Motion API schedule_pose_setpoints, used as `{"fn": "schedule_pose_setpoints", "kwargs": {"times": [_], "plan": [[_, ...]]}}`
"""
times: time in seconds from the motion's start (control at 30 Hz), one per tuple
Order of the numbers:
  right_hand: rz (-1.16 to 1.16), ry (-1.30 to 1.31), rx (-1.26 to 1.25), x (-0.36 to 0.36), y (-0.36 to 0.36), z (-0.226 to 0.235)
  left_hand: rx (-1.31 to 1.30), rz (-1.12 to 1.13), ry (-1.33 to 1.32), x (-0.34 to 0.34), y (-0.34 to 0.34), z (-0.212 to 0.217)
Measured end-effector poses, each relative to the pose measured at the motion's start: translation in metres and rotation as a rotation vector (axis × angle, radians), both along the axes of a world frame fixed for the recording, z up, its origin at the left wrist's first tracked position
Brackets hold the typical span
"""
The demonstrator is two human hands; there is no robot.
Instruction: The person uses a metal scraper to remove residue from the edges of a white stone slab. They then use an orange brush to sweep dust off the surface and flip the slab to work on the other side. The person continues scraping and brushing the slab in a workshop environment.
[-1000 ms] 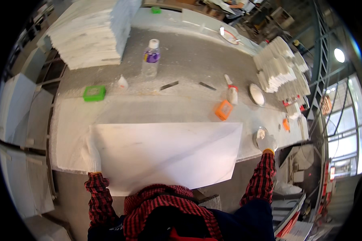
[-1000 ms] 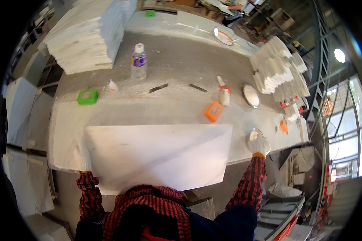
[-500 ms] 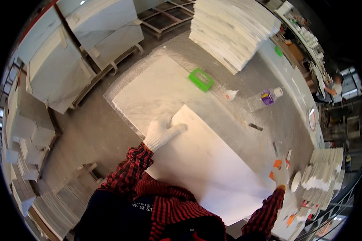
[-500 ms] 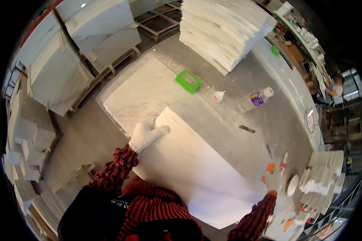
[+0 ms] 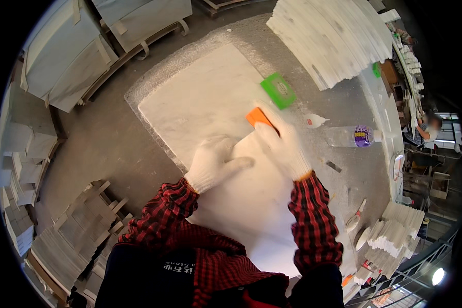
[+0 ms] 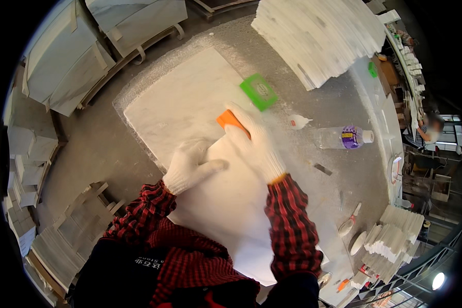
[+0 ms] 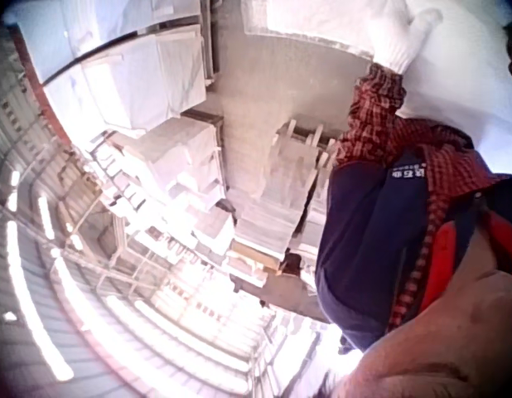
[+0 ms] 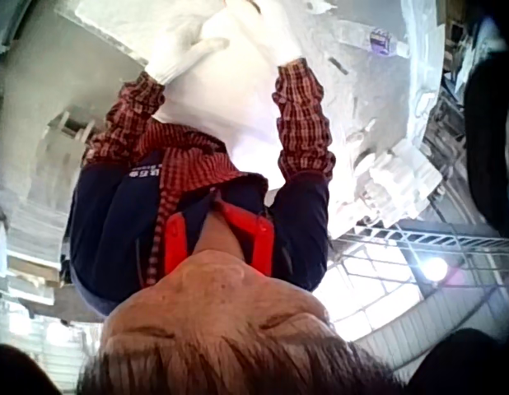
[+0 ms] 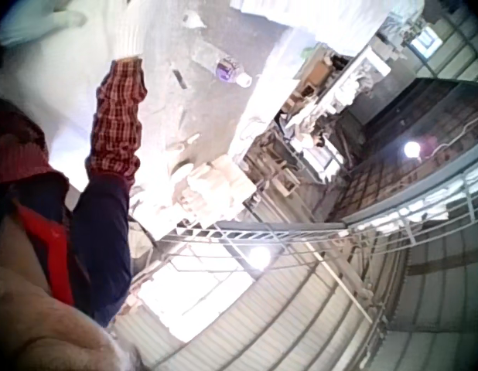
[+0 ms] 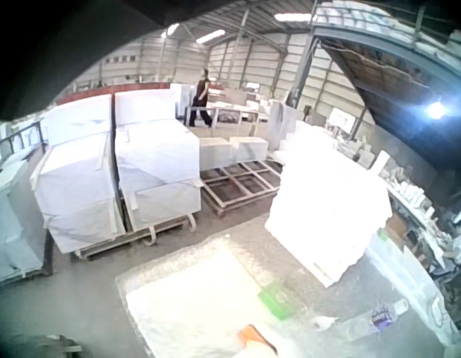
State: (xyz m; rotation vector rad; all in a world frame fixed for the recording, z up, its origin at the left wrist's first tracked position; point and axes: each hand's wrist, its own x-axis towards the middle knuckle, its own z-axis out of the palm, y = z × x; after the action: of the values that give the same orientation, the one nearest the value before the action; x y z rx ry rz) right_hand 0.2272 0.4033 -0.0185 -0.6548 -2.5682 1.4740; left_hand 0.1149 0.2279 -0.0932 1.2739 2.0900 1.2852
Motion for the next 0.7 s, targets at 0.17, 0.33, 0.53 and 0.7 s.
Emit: {"fn": "schedule_pose_setpoints", "kwargs": {"times": [0.17, 0.33, 0.53, 0.7], "plan": [[0.059, -0.124, 0.121, 0.042, 0.004, 0.014, -0.006, 0.026, -0.013, -0.002, -0.008, -0.003], [-0.012, -0.127, 0.131, -0.01, -0.004, 0.009, 0.036, -0.018, 0.005, -0.005, 0.003, 0.0], [0.03, -0.138, 0.17, 0.069, 0.009, 0.004, 0.01, 0.014, -0.026, -0.006, 0.005, 0.002], [-0.014, -0.062, 0.071, 0.002, -0.003, 0.005, 0.026, -0.005, 0.002, -0.003, 0.001, -0.006]]}}
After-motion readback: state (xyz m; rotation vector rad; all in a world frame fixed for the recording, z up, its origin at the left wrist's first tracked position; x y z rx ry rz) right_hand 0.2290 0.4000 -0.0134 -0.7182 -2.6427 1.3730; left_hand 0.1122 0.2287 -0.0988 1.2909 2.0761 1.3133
